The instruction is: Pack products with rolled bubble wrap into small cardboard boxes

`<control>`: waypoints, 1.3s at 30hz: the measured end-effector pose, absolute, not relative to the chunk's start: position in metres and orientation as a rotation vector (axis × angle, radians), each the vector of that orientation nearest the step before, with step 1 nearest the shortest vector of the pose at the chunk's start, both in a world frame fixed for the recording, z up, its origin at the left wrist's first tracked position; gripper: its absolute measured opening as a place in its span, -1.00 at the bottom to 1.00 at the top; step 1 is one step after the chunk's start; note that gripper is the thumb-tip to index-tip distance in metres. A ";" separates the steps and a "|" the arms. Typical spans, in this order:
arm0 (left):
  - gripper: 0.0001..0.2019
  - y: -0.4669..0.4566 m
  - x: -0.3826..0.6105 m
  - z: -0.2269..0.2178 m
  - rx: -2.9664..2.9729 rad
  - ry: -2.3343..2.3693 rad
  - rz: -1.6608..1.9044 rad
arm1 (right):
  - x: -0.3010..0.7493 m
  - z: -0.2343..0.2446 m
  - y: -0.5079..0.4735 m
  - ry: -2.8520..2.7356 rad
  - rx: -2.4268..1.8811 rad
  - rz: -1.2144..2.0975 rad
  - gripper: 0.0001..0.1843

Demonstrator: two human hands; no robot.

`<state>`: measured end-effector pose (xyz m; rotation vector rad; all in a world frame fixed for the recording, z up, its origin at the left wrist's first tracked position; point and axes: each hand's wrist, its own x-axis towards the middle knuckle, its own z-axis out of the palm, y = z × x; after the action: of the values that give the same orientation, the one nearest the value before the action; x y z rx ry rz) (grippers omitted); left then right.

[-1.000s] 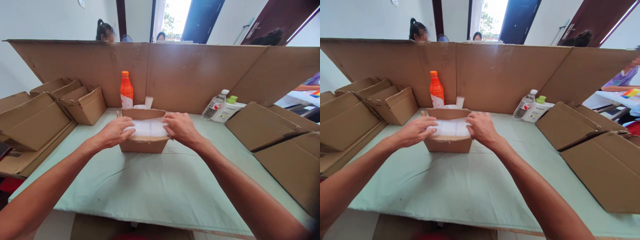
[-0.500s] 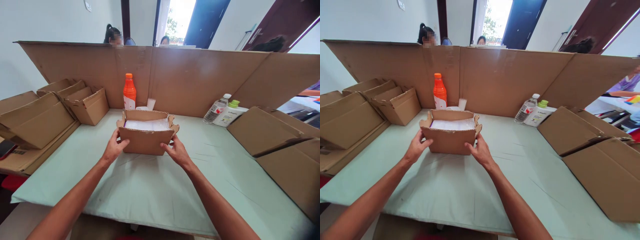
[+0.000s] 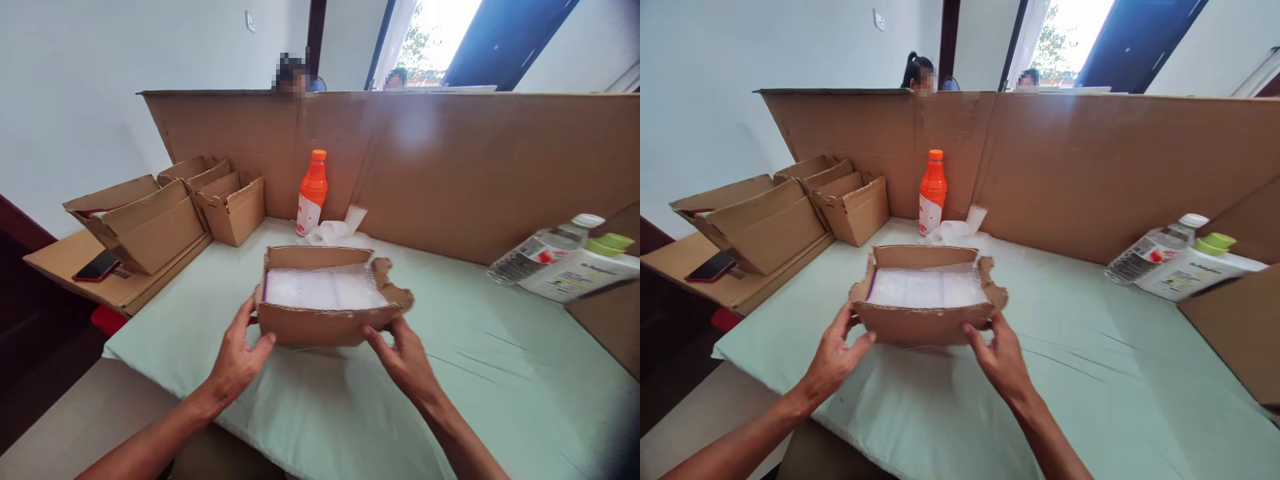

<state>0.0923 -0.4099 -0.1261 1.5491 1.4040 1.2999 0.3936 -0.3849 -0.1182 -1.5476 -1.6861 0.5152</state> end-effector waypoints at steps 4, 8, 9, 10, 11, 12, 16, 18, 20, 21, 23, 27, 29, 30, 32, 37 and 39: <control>-0.41 -0.411 0.032 -0.141 1.360 1.681 1.521 | 0.297 -0.116 -0.307 -1.882 -1.241 0.709 -0.45; -0.23 -0.404 -0.016 -0.149 1.196 1.746 1.720 | 0.204 -0.134 -0.253 -1.956 -1.229 0.821 -0.35; -0.21 -0.401 -0.024 -0.151 1.154 1.758 1.721 | 0.186 -0.141 -0.248 -1.964 -1.242 0.827 -0.35; -0.20 -0.398 -0.031 -0.153 1.115 1.773 1.713 | 0.171 -0.149 -0.246 -1.972 -1.243 0.824 -0.35; -0.20 -0.395 -0.035 -0.155 1.089 1.782 1.699 | 0.159 -0.157 -0.247 -1.979 -1.234 0.816 -0.34; -0.21 -0.392 -0.038 -0.157 1.079 1.782 1.689 | 0.149 -0.164 -0.249 -1.986 -1.227 0.807 -0.31; -0.28 -0.379 -0.042 -0.169 1.093 1.760 1.675 | 0.125 -0.183 -0.253 -2.049 -1.220 0.792 -0.14; -0.29 -0.373 -0.042 -0.174 1.085 1.772 1.684 | 0.115 -0.182 -0.247 -2.117 -1.203 0.811 -0.12; -0.29 -0.367 -0.044 -0.178 1.084 1.784 1.683 | 0.105 -0.179 -0.238 -2.191 -1.181 0.831 -0.14; -0.29 -0.365 -0.046 -0.180 1.091 1.790 1.675 | 0.100 -0.178 -0.235 -2.226 -1.175 0.833 -0.13; -0.28 -0.360 -0.051 -0.186 1.113 1.807 1.649 | 0.092 -0.175 -0.231 -2.288 -1.172 0.819 -0.11; -0.25 -0.351 -0.064 -0.199 1.146 1.882 1.596 | 0.086 -0.174 -0.231 -2.372 -1.150 0.746 -0.13; -0.24 -0.349 -0.068 -0.205 1.152 1.896 1.585 | 0.085 -0.175 -0.232 -2.409 -1.135 0.712 -0.13; -0.24 -0.349 -0.069 -0.206 1.149 1.897 1.585 | 0.085 -0.175 -0.232 -2.431 -1.129 0.690 -0.14; -0.24 -0.350 -0.068 -0.208 1.126 1.908 1.575 | 0.085 -0.175 -0.233 -2.473 -1.114 0.631 -0.15; -0.24 -0.372 -0.049 -0.209 1.087 1.983 1.438 | 0.097 -0.181 -0.254 -2.552 -1.023 0.485 -0.41; -0.22 -0.389 -0.039 -0.211 1.174 1.989 1.346 | 0.116 -0.184 -0.274 -2.617 -0.939 0.342 -0.48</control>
<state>-0.0389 -0.3894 -0.2107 1.1743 1.9887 1.3457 0.1160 -0.2745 -0.1843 -0.9390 -2.6166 0.3424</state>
